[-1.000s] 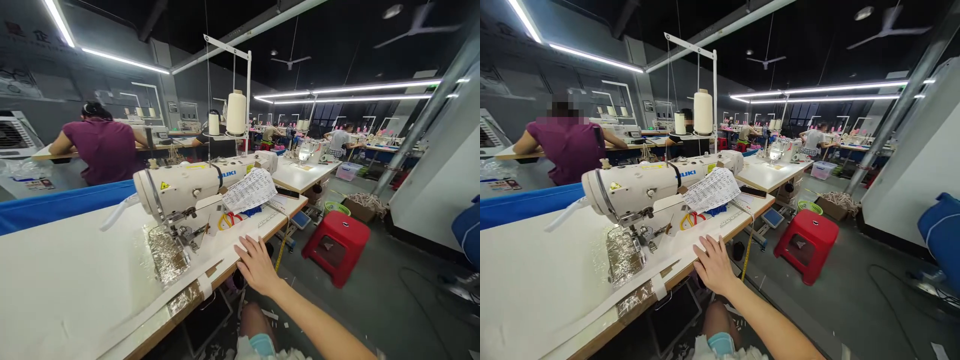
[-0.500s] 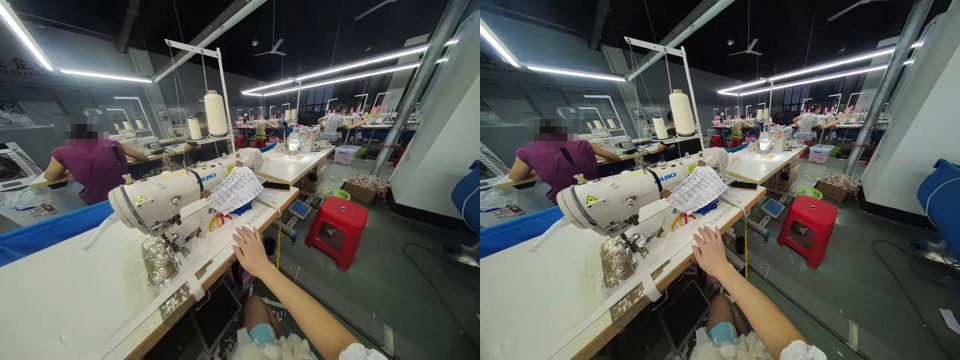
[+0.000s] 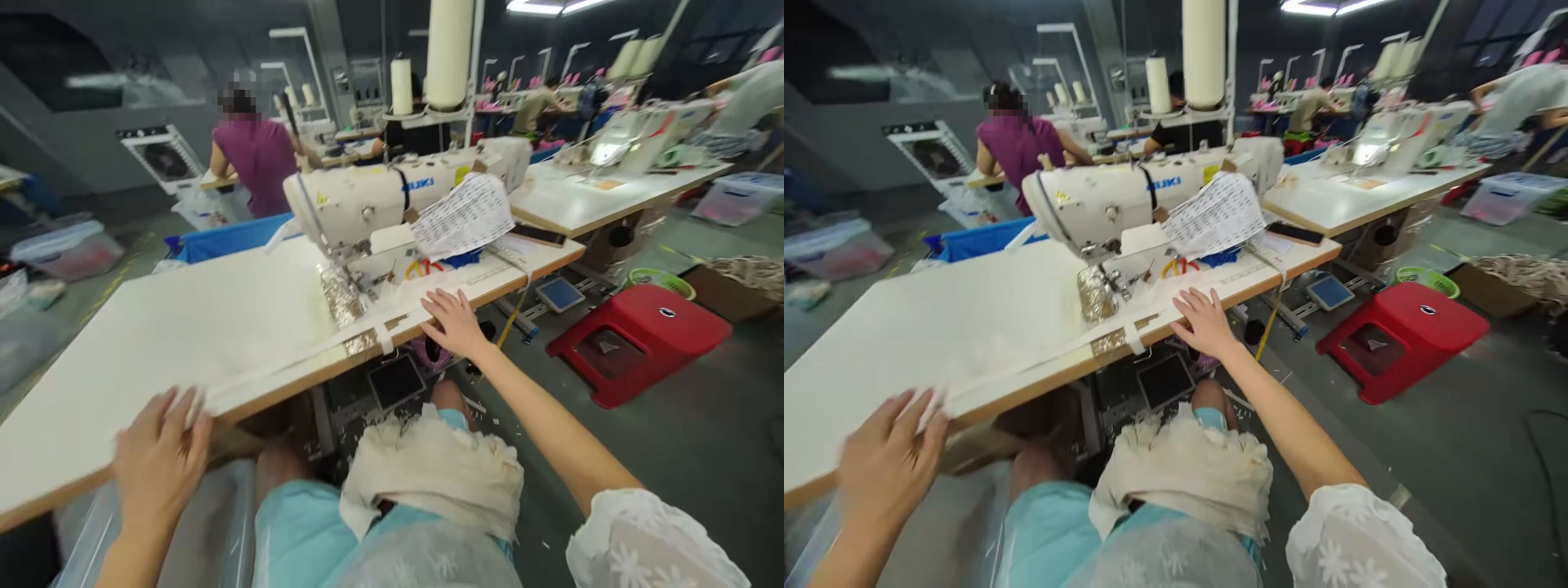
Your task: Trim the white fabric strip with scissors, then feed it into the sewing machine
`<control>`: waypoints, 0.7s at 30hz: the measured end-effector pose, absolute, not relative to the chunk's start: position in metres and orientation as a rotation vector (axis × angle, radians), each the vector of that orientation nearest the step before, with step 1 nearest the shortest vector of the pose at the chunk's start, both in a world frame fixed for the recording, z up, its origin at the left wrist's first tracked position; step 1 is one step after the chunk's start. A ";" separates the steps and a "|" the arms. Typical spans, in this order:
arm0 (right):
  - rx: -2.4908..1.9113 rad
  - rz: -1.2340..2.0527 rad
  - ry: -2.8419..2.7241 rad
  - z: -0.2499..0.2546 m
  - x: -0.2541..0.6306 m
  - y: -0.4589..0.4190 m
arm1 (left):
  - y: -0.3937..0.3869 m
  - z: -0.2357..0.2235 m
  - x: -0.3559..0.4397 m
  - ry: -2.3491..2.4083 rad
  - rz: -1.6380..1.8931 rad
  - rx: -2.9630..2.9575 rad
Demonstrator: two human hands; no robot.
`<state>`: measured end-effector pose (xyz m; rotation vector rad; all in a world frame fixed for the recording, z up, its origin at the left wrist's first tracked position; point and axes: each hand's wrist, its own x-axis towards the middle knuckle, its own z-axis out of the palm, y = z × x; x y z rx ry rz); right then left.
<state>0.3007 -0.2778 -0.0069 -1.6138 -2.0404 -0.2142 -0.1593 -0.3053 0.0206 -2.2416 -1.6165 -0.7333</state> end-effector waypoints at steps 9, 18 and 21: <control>-1.343 -0.317 -1.985 -0.017 0.281 -0.319 | -0.327 -0.018 -0.196 -2.095 -0.817 -1.806; -1.146 0.298 -2.337 -0.058 0.206 -0.385 | -0.424 -0.115 -0.219 -2.797 -0.744 -1.439; -1.297 0.460 -2.335 -0.070 0.217 -0.406 | -0.444 -0.137 -0.210 -2.891 -0.706 -1.547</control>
